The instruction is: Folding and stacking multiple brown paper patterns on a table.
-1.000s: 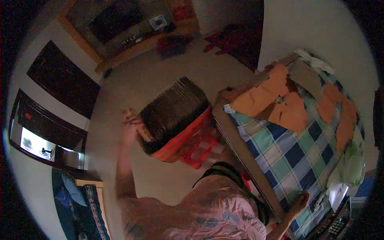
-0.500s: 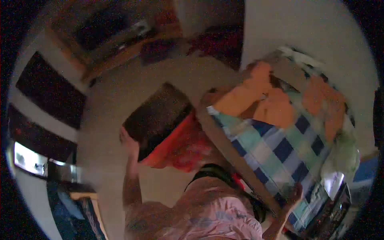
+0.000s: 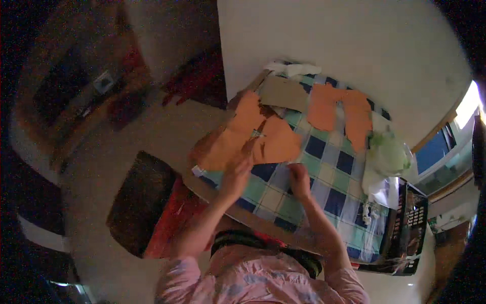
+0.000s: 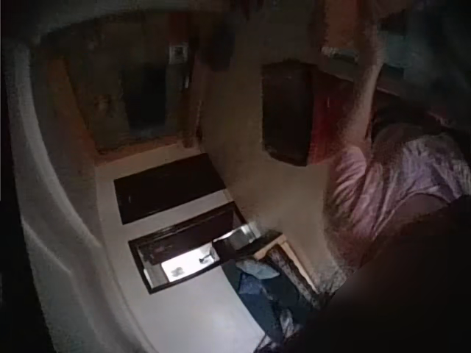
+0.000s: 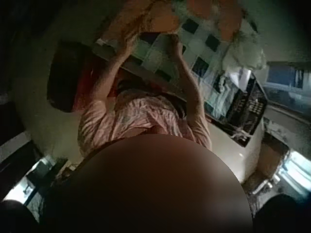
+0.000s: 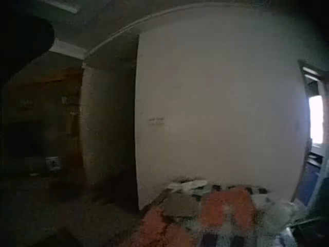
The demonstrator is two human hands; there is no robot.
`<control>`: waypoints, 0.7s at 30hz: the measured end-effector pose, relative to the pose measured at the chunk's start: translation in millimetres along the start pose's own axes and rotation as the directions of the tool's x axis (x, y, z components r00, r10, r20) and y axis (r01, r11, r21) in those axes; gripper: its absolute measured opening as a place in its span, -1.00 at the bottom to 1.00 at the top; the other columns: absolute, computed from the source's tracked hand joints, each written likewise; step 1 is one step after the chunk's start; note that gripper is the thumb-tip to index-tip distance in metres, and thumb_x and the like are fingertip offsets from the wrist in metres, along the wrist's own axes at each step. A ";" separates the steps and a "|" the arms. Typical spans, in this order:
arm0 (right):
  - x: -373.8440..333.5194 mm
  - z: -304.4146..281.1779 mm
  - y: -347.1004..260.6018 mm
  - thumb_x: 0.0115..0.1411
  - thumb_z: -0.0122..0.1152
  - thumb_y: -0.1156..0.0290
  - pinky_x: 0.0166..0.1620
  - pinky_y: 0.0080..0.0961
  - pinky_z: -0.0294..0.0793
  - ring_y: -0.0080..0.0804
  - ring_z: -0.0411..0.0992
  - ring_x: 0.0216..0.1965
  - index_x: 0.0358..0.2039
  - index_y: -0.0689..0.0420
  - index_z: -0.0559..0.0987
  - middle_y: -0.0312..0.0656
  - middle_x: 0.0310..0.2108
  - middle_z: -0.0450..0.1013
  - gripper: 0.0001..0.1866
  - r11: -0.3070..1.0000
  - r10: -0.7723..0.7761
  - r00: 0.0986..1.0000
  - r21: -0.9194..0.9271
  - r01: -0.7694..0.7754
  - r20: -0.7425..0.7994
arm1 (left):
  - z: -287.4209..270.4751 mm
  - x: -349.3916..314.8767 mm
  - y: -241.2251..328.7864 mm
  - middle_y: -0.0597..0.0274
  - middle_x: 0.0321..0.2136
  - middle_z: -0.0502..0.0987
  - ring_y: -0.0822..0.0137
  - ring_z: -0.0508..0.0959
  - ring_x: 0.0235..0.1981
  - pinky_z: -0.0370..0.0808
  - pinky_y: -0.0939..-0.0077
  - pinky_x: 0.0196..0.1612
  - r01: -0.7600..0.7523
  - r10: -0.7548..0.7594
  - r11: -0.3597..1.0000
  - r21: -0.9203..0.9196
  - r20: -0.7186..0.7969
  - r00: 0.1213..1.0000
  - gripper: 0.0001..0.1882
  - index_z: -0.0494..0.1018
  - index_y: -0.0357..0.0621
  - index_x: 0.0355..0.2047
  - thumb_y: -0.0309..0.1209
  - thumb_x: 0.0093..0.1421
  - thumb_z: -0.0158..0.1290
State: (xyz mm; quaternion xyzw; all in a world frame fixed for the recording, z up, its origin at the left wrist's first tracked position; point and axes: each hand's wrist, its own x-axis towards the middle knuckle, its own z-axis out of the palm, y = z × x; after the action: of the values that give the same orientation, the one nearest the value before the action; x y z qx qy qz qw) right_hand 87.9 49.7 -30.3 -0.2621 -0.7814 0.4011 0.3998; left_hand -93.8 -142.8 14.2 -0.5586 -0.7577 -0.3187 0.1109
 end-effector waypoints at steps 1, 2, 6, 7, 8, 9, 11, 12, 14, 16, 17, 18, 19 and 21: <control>5.8 5.6 -5.0 0.09 0.01 0.62 -0.30 -0.42 0.39 -0.18 0.42 -0.36 -0.32 0.18 0.51 -0.06 -0.39 0.42 -0.84 0.956 -0.155 0.987 -0.244 0.162 0.049 | 27.7 11.1 1.0 0.09 0.01 0.41 0.09 0.36 0.09 0.39 0.17 0.02 -0.126 0.126 0.992 0.006 -0.085 0.988 -0.69 0.46 -0.15 -0.12 -0.52 0.09 -0.01; 5.4 6.6 -9.1 0.08 -0.02 0.64 -0.30 -0.44 0.38 -0.18 0.41 -0.37 -0.34 0.20 0.51 -0.07 -0.39 0.41 -0.84 0.939 0.020 0.996 -0.343 0.011 0.086 | 45.2 28.1 11.2 0.09 0.01 0.41 0.09 0.36 0.09 0.39 0.17 0.02 -0.140 0.138 0.990 -0.009 -0.090 0.986 -0.69 0.46 -0.15 -0.12 -0.52 0.09 -0.01; -5.6 1.1 12.2 0.07 -0.07 0.68 -0.30 -0.44 0.37 -0.13 0.37 -0.36 -0.32 0.20 0.49 -0.06 -0.37 0.36 -0.80 0.986 0.047 0.997 0.161 -0.036 -0.066 | 97.6 67.6 27.2 0.16 -0.04 0.46 0.13 0.43 0.03 0.45 0.22 -0.05 -0.155 0.159 0.986 0.058 -0.074 0.985 -0.78 0.51 -0.12 -0.22 -0.49 0.12 -0.05; -3.9 1.9 3.8 0.07 -0.07 0.68 -0.30 -0.44 0.37 -0.13 0.37 -0.36 -0.32 0.20 0.49 -0.06 -0.37 0.36 -0.80 0.985 0.045 0.997 0.168 -0.035 -0.057 | 107.7 66.2 17.5 0.16 -0.07 0.48 0.13 0.45 0.00 0.44 0.23 -0.04 -0.031 0.032 0.999 0.022 -0.039 0.999 -0.80 0.52 -0.13 -0.25 -0.48 0.13 -0.05; -2.0 2.8 -19.4 0.07 -0.08 0.68 -0.27 -0.42 0.37 -0.11 0.37 -0.33 -0.29 0.20 0.48 -0.04 -0.33 0.36 -0.78 0.999 0.031 0.999 0.008 -0.031 0.013 | 110.7 65.6 6.9 0.16 -0.07 0.48 0.13 0.45 0.00 0.44 0.23 -0.04 -0.021 0.022 0.999 0.033 -0.040 0.999 -0.80 0.52 -0.13 -0.25 -0.48 0.13 -0.05; -0.5 0.2 -32.8 0.07 -0.09 0.68 -0.23 -0.40 0.38 -0.09 0.37 -0.29 -0.25 0.19 0.47 -0.03 -0.28 0.35 -0.75 0.987 0.028 0.997 -0.161 -0.016 0.072 | 113.5 67.7 1.5 0.12 -0.13 0.50 0.11 0.47 -0.04 0.45 0.22 -0.08 0.039 -0.035 0.998 0.051 -0.070 0.997 -0.83 0.52 -0.16 -0.29 -0.48 0.12 -0.03; 1.4 -12.1 -17.6 0.07 -0.09 0.68 -0.17 -0.37 0.38 -0.07 0.37 -0.22 -0.18 0.16 0.46 -0.03 -0.19 0.35 -0.70 0.986 -0.018 1.000 -0.166 0.020 0.011 | 107.5 79.2 14.2 0.07 -0.18 0.52 0.09 0.48 -0.08 0.45 0.22 -0.11 0.071 -0.067 0.997 0.042 -0.081 0.994 -0.85 0.51 -0.20 -0.33 -0.48 0.11 -0.01; 1.0 -20.2 -6.5 0.07 -0.09 0.68 -0.11 -0.33 0.39 -0.04 0.37 -0.15 -0.10 0.14 0.44 -0.02 -0.10 0.34 -0.64 0.983 -0.070 0.997 -0.171 0.062 -0.041 | 97.5 85.6 24.4 0.03 -0.25 0.52 0.04 0.50 -0.15 0.45 0.20 -0.16 0.004 -0.011 0.990 -0.140 -0.048 0.999 -0.86 0.50 -0.22 -0.34 -0.47 0.10 0.02; 8.2 -14.1 -16.7 0.07 -0.09 0.68 -0.04 -0.30 0.36 -0.02 0.34 -0.07 -0.04 0.11 0.42 -0.03 -0.02 0.32 -0.58 0.968 -0.130 0.990 -0.223 0.115 -0.052 | 82.5 87.1 12.5 -0.02 -0.32 0.53 -0.01 0.51 -0.21 0.45 0.18 -0.22 -0.031 0.022 0.958 -0.284 -0.034 0.999 -0.86 0.49 -0.25 -0.36 -0.45 0.09 0.06; 17.5 -7.8 -27.5 0.07 -0.09 0.67 0.03 -0.27 0.33 -0.01 0.31 0.00 0.03 0.09 0.39 -0.03 0.06 0.30 -0.52 0.947 -0.188 0.981 -0.275 0.165 -0.057 | 83.4 87.2 -3.3 -0.09 -0.41 0.51 -0.06 0.51 -0.31 0.44 0.16 -0.29 0.023 -0.039 0.943 -0.333 -0.042 0.998 -0.82 0.49 -0.27 -0.35 -0.42 0.06 0.12; 23.2 -4.5 -35.0 0.05 -0.08 0.68 0.07 -0.25 0.30 0.01 0.28 0.05 0.06 0.09 0.38 -0.03 0.11 0.27 -0.49 0.944 -0.214 0.975 -0.271 0.189 -0.064 | 80.8 83.0 -8.6 -0.09 -0.41 0.51 -0.06 0.51 -0.31 0.44 0.16 -0.29 0.030 -0.046 0.945 -0.325 -0.041 0.998 -0.82 0.49 -0.27 -0.35 -0.42 0.06 0.12; 25.6 -0.1 -39.9 0.03 -0.07 0.68 0.11 -0.23 0.27 0.03 0.25 0.09 0.09 0.08 0.37 -0.04 0.15 0.24 -0.45 0.940 -0.240 0.968 -0.267 0.214 -0.071 | 77.6 77.9 -14.0 -0.10 -0.42 0.51 -0.06 0.52 -0.34 0.44 0.18 -0.30 0.018 -0.034 0.953 -0.301 -0.050 0.998 -0.82 0.50 -0.26 -0.36 -0.40 0.06 0.12; 26.2 -1.7 -35.1 0.03 -0.07 0.68 0.11 -0.23 0.27 0.03 0.25 0.09 0.09 0.08 0.37 -0.04 0.15 0.24 -0.45 0.939 -0.240 0.968 -0.272 0.211 -0.075 | 75.0 79.4 -10.6 -0.11 -0.43 0.50 -0.06 0.52 -0.37 0.44 0.20 -0.30 -0.006 -0.011 0.957 -0.290 -0.057 0.998 -0.81 0.51 -0.26 -0.36 -0.39 0.07 0.13; 24.1 -7.8 -4.2 -0.04 -0.05 0.70 0.15 -0.22 0.25 0.05 0.23 0.12 0.09 0.11 0.37 0.01 0.16 0.21 -0.41 0.876 -0.158 0.976 -0.435 0.208 0.149 | 72.5 85.2 4.6 -0.12 -0.44 0.51 -0.06 0.52 -0.38 0.44 0.22 -0.31 0.058 -0.061 0.937 -0.344 0.002 0.998 -0.80 0.51 -0.27 -0.38 -0.38 0.06 0.14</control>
State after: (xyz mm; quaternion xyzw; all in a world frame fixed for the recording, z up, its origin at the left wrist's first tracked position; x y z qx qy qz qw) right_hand 80.9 68.2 -14.0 -0.2497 -0.8946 0.1844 0.3214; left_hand -105.9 -32.0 4.6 -0.5449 -0.7064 -0.4517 0.0050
